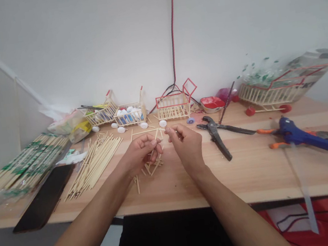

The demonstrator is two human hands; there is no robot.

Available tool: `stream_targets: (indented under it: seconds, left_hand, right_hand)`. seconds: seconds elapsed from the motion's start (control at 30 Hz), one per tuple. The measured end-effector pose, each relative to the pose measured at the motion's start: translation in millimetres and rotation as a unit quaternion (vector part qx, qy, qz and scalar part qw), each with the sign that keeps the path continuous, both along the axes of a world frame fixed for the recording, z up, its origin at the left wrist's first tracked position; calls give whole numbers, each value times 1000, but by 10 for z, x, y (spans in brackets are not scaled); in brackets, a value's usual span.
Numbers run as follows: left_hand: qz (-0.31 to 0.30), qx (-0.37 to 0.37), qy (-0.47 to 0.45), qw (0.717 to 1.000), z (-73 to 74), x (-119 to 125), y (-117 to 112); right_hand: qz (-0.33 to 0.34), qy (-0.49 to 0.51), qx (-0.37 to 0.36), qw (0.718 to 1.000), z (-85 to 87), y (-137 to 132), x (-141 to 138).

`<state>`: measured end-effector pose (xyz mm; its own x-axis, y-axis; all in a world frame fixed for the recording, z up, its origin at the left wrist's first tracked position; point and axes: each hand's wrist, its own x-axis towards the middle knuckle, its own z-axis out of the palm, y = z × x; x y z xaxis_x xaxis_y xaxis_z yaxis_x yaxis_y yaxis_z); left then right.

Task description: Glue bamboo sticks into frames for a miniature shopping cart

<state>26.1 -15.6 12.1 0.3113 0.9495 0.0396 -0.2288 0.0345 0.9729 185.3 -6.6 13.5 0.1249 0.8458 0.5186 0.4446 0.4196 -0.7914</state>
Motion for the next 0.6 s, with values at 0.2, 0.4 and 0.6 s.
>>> stream_targets:
  seconds: [0.2,0.4,0.6]
  left_hand:
    - [3,-2,-2,1000,2,1,-10]
    - [0,2,-3,1000,-14,0,-6]
    - [1,4,-5,1000,-9,6,4]
  right_hand:
    - [1,3,0,1000,7,0,-1]
    - [-1,1,-3,1000,9,-1,4]
    - [-2,1,2,1000,0,6,3]
